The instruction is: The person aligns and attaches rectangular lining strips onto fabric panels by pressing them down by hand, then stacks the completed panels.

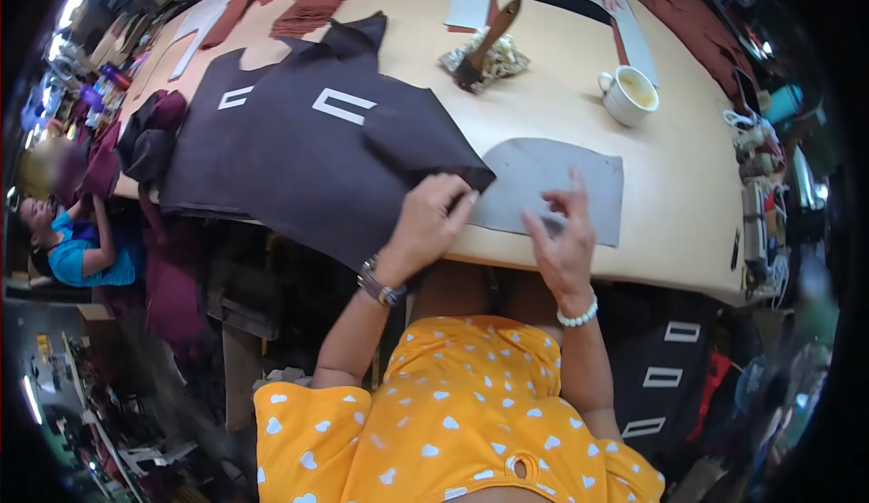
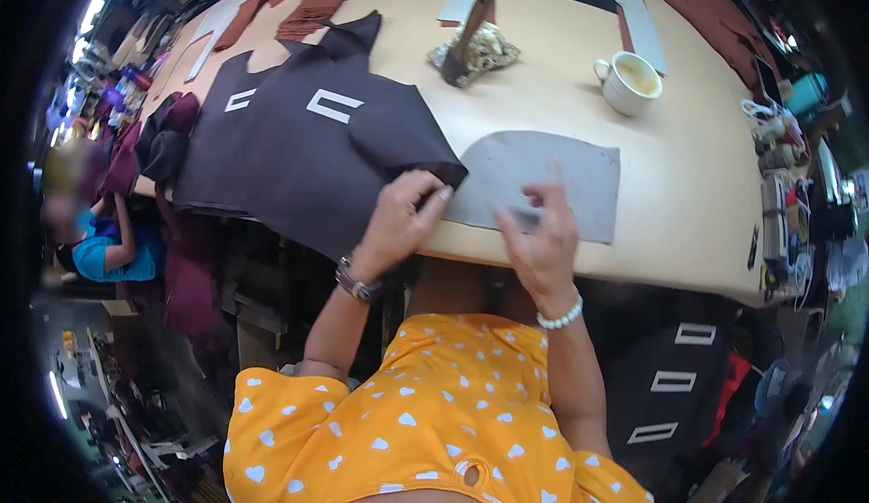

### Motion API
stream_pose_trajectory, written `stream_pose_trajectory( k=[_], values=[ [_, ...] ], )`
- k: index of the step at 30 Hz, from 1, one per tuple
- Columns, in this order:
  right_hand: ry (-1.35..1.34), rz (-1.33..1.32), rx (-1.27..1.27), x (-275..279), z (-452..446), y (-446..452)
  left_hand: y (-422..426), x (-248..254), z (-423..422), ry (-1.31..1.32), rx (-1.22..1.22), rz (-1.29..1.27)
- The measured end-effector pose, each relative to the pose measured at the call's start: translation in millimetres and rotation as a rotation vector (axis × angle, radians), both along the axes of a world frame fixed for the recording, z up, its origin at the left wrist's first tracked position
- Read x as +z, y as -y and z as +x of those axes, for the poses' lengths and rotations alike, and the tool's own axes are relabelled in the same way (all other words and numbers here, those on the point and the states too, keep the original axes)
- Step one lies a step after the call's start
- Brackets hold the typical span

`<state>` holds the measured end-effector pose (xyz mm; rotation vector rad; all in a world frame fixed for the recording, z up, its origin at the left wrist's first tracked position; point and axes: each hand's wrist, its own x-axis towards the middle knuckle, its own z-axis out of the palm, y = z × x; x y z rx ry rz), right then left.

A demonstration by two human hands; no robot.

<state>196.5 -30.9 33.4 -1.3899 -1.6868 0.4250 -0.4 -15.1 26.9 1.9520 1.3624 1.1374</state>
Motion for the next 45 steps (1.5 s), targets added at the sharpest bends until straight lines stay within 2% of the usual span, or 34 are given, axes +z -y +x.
stream_pose_trajectory(
  k=[2, 4, 5, 8, 12, 14, 15, 18, 19, 23, 26, 29, 32, 35, 38, 39, 42, 45],
  values=[
    [-0.084, -0.176, 0.045, 14.3, -14.1, -8.2, 15.2, -9.3, 27.9, -0.111, -0.047, 0.087],
    [-0.073, -0.208, 0.042, 14.1, -11.0, -16.9, 26.5, -14.0, 58.2, -0.078, -0.019, 0.226],
    [-0.067, -0.223, 0.039, 12.7, -6.8, -20.0, 31.6, -18.9, 69.4, -0.082, -0.06, 0.169],
    [0.014, -0.121, -0.118, 0.9, 21.5, -21.8, 49.7, -18.3, 112.4, -0.011, -0.094, 0.133],
    [-0.009, -0.11, -0.337, -5.6, 78.0, -19.4, 65.2, -25.3, 159.5, 0.04, -0.347, 0.11],
    [0.038, -0.012, -0.354, -4.4, 101.7, -21.9, 67.5, -12.4, 163.5, 0.119, -0.433, 0.119],
    [0.064, 0.01, -0.331, -5.3, 114.4, -23.3, 66.0, -8.4, 160.9, 0.08, -0.41, 0.149],
    [-0.045, -0.289, -0.332, 2.6, 143.1, -33.9, 52.3, 2.0, 130.6, -0.061, -0.311, 0.212],
    [-0.113, -0.272, -0.303, -0.7, 151.8, -38.6, 46.3, 1.4, 117.0, -0.116, -0.261, 0.203],
    [0.102, 0.035, -0.3, -20.2, 179.9, -53.5, 28.1, -6.1, 67.6, -0.345, -0.022, 0.167],
    [0.147, -0.028, -0.344, -12.9, 182.4, -60.5, 20.0, -14.7, 43.7, -0.466, 0.066, 0.124],
    [0.325, -0.264, -0.471, -7.4, 183.5, -67.8, 14.4, -19.9, 33.5, -0.547, 0.064, 0.052],
    [0.549, -0.195, -0.559, -5.2, 187.3, -80.0, 13.9, -23.1, 32.5, -0.549, 0.068, 0.08],
    [0.55, -0.174, -0.648, -11.8, 212.3, -110.6, 14.4, -21.2, 33.5, -0.526, 0.074, 0.076],
    [0.571, 0.0, -0.728, -4.4, 219.2, -138.5, 14.3, -19.2, 33.5, -0.505, 0.084, 0.074],
    [0.497, 0.144, -0.649, 1.8, 215.9, -148.5, 14.6, -19.0, 33.8, -0.5, 0.088, 0.071],
    [0.68, 0.203, -0.367, 23.8, 191.0, -170.3, 14.1, -18.8, 34.5, -0.494, 0.094, 0.07],
    [0.904, -0.032, -0.314, 33.3, 159.6, -185.0, 14.5, -19.7, 34.2, -0.499, 0.094, 0.078]
  ],
)
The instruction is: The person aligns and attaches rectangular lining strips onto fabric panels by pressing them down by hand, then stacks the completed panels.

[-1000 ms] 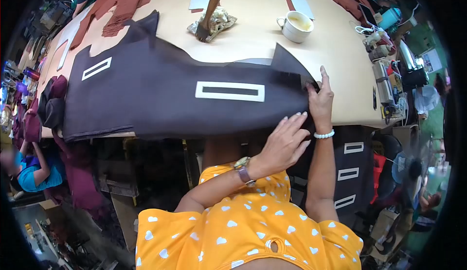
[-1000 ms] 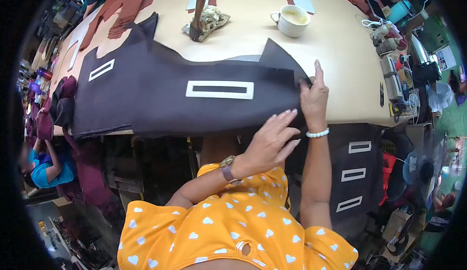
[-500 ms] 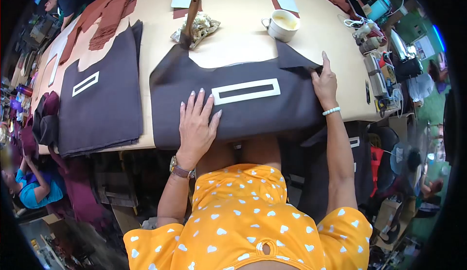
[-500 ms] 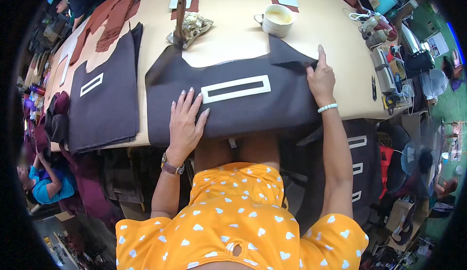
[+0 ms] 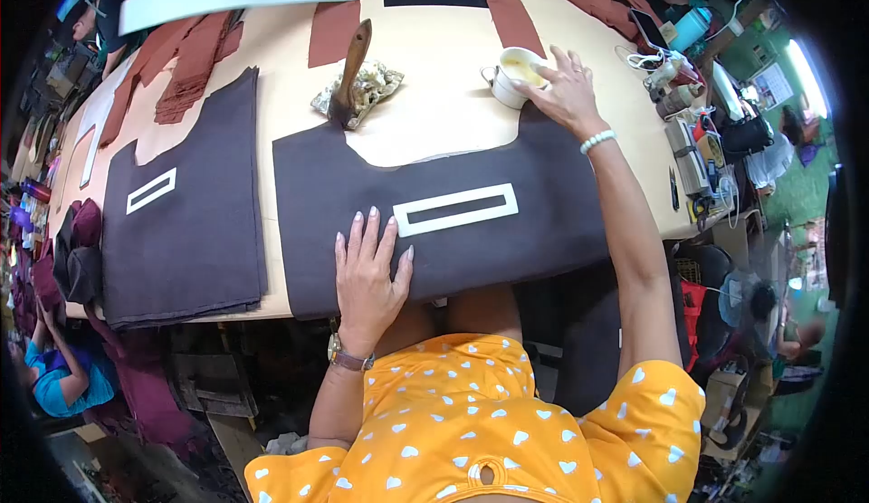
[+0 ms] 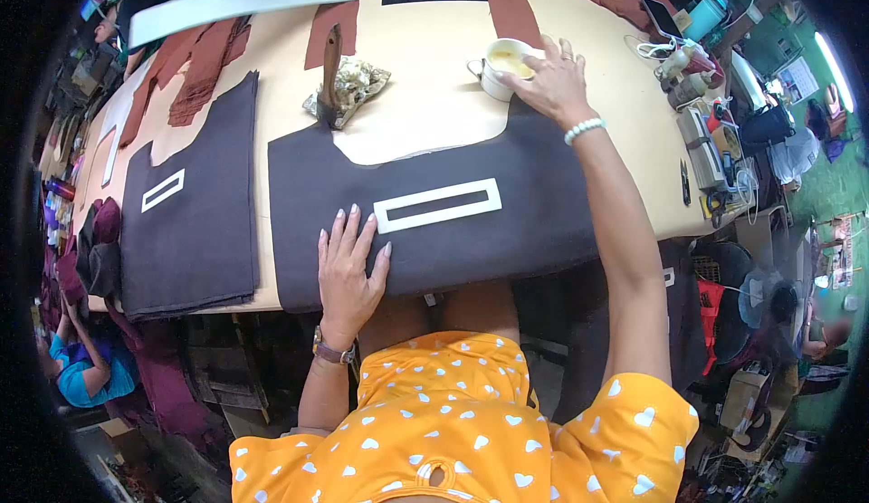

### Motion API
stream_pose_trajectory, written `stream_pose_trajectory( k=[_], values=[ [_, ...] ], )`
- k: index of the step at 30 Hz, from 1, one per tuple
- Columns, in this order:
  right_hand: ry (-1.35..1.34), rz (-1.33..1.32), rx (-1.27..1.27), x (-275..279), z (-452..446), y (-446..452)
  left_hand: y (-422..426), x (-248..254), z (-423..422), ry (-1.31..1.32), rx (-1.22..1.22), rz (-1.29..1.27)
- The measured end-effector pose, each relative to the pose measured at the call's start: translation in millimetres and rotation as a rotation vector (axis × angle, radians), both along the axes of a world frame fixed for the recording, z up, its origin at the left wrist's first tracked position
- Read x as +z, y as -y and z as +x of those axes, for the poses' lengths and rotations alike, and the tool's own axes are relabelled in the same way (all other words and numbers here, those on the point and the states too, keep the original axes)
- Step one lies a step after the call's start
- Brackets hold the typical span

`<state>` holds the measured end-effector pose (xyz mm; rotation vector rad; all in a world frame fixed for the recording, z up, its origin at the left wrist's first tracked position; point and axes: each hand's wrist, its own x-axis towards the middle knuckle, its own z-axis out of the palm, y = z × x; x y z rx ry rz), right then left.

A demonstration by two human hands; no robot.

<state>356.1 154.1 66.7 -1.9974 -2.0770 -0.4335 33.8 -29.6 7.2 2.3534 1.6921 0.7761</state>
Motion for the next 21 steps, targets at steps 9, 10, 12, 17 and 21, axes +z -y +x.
stream_pose_trajectory(
  k=[9, 10, 12, 17, 21],
  values=[
    [-0.013, -0.074, -0.044, 14.5, -21.2, -14.9, -0.5, -2.1, -0.4, 0.011, 0.011, 0.017],
    [-0.032, 0.012, -0.034, 17.3, -18.9, -12.4, -0.4, -2.2, -0.3, 0.012, 0.012, 0.018],
    [0.04, 0.065, -0.017, 14.1, -13.2, -5.7, 0.1, -3.1, -0.9, 0.006, 0.015, 0.019],
    [0.123, -0.063, -0.042, 15.8, -23.4, 18.3, 0.3, -3.1, 0.0, -0.001, 0.024, 0.033],
    [0.006, -0.075, 0.087, 22.5, -39.8, 46.8, 0.1, -4.4, 0.4, -0.004, 0.026, 0.048]
  ],
)
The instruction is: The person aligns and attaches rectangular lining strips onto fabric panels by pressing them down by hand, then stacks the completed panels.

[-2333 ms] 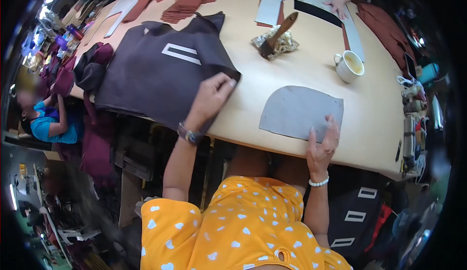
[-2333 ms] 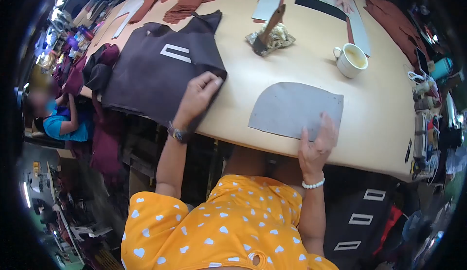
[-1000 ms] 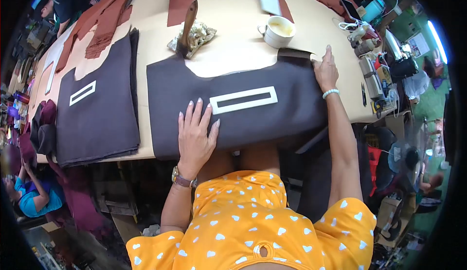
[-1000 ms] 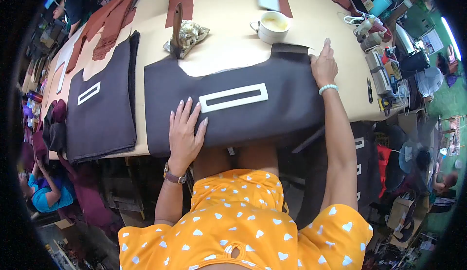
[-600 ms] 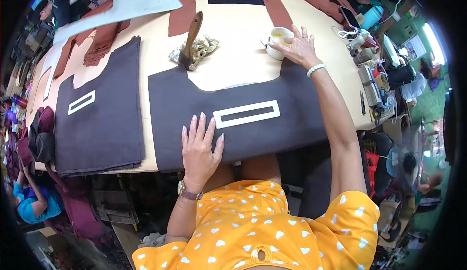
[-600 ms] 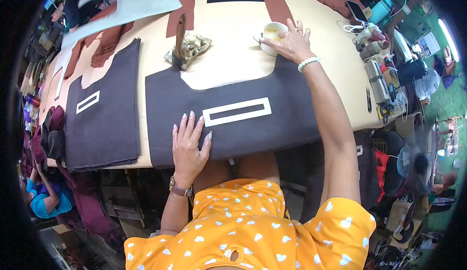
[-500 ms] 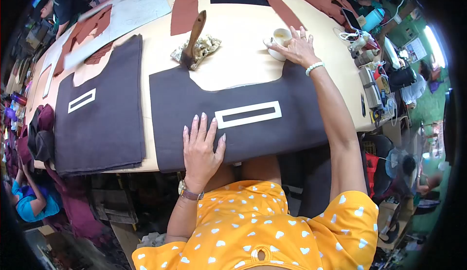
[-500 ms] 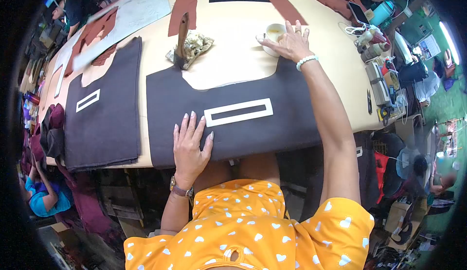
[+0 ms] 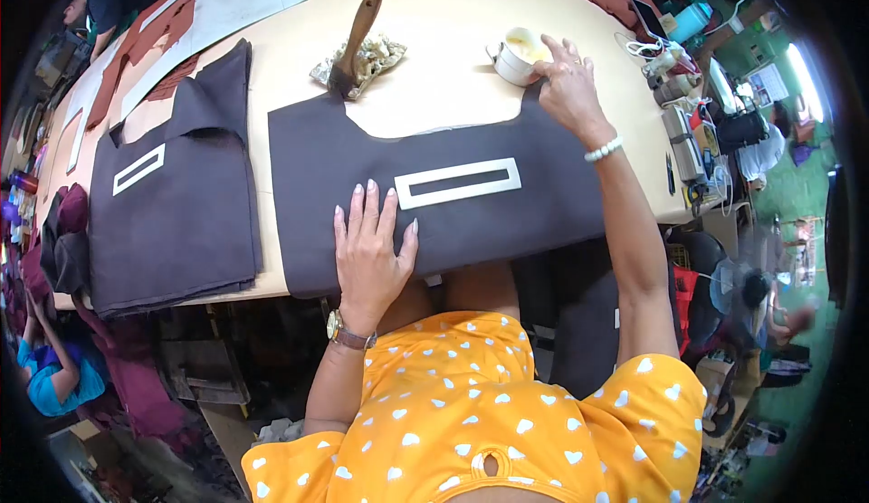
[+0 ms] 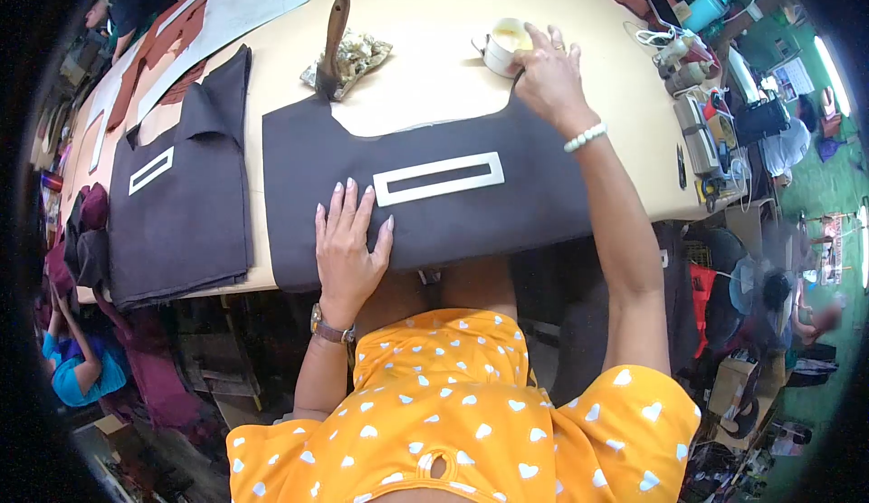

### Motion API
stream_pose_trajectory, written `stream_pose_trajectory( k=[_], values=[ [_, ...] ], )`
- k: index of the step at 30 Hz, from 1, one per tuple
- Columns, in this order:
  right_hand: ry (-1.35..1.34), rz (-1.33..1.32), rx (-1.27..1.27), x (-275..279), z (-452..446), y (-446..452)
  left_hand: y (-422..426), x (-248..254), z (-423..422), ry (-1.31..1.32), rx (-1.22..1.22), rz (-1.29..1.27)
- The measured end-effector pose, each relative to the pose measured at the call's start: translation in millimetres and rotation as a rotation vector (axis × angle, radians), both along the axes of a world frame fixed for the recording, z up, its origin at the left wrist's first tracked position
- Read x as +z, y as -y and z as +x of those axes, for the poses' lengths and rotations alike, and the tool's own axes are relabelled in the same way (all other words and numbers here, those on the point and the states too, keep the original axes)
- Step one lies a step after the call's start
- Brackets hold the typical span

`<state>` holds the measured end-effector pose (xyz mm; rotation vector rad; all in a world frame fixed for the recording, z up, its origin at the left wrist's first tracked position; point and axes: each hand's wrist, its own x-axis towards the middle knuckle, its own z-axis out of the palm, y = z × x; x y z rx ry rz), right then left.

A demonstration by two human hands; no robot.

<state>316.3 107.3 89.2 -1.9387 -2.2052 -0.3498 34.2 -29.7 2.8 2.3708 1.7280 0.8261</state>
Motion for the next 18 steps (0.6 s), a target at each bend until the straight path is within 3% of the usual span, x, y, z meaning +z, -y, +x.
stream_pose_trajectory(
  k=[5, 8, 11, 18],
  values=[
    [-0.326, -0.018, 0.196, -25.0, -18.3, 80.3, 0.7, -1.0, 0.0, -0.001, 0.0, 0.011],
    [-0.533, -0.133, 0.12, -49.2, -26.0, 115.5, 1.2, -1.4, 0.0, -0.012, 0.0, 0.012],
    [-0.447, -0.237, 0.015, -65.5, -33.9, 131.4, 0.6, -1.7, -0.7, -0.022, -0.005, 0.017],
    [0.185, -0.159, -0.118, -61.7, -53.0, 130.1, 0.8, -3.5, 0.0, -0.027, -0.005, 0.028]
  ],
)
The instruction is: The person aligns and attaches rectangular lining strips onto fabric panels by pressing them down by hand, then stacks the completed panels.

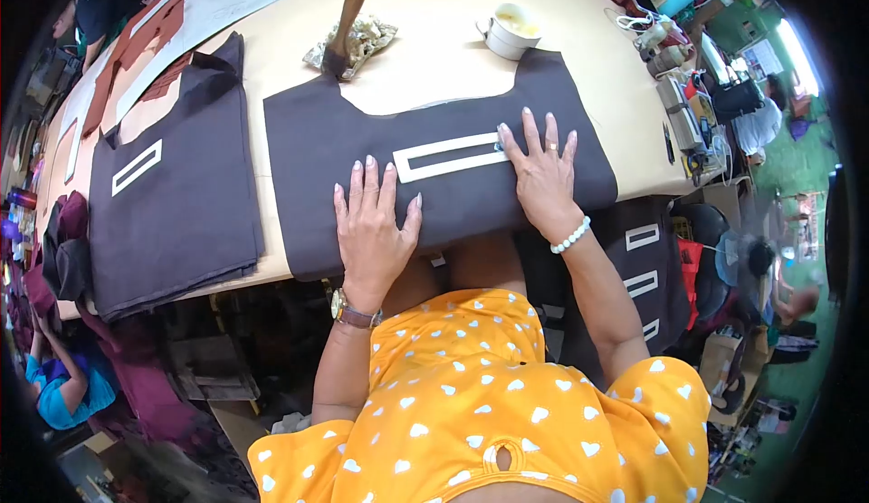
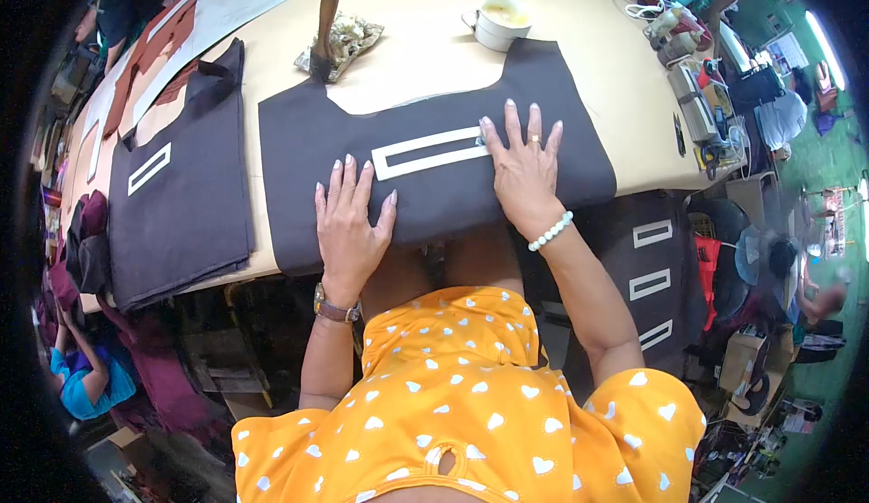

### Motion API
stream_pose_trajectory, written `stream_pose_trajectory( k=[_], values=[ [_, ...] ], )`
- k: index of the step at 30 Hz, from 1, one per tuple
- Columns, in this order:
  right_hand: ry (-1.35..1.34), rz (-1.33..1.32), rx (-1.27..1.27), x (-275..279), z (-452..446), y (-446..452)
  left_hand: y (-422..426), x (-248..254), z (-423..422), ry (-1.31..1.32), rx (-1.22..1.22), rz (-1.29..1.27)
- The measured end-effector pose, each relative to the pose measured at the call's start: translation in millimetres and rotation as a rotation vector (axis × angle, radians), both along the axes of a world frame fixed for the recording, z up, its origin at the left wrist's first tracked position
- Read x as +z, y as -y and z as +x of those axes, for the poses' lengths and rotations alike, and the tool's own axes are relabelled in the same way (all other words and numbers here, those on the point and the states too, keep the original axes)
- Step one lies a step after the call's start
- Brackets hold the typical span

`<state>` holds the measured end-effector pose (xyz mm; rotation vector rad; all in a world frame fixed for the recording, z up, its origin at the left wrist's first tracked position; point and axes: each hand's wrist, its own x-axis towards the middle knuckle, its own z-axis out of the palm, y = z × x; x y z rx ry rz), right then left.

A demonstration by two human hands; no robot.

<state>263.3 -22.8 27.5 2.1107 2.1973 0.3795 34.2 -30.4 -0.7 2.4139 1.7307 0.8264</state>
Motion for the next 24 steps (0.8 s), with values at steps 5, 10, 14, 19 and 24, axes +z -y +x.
stream_pose_trajectory(
  k=[5, 10, 14, 19, 24],
  values=[
    [0.303, -0.003, -0.02, 3.2, -13.4, 4.0, 0.3, -1.5, -1.3, -0.009, -0.003, 0.003],
    [0.284, 0.021, 0.05, 5.1, -22.5, 19.5, -0.2, -1.2, -0.5, -0.009, 0.0, -0.004],
    [0.298, 0.017, 0.033, 5.8, -17.1, 12.4, 0.4, -0.8, -0.8, -0.009, -0.003, -0.002],
    [0.362, -0.06, -0.002, 1.7, -1.9, -6.0, -0.3, -1.4, -1.2, -0.015, -0.006, -0.004],
    [0.379, -0.144, 0.036, 10.4, 2.3, -1.7, -0.8, 0.3, -1.0, -0.013, -0.002, -0.003]
  ],
)
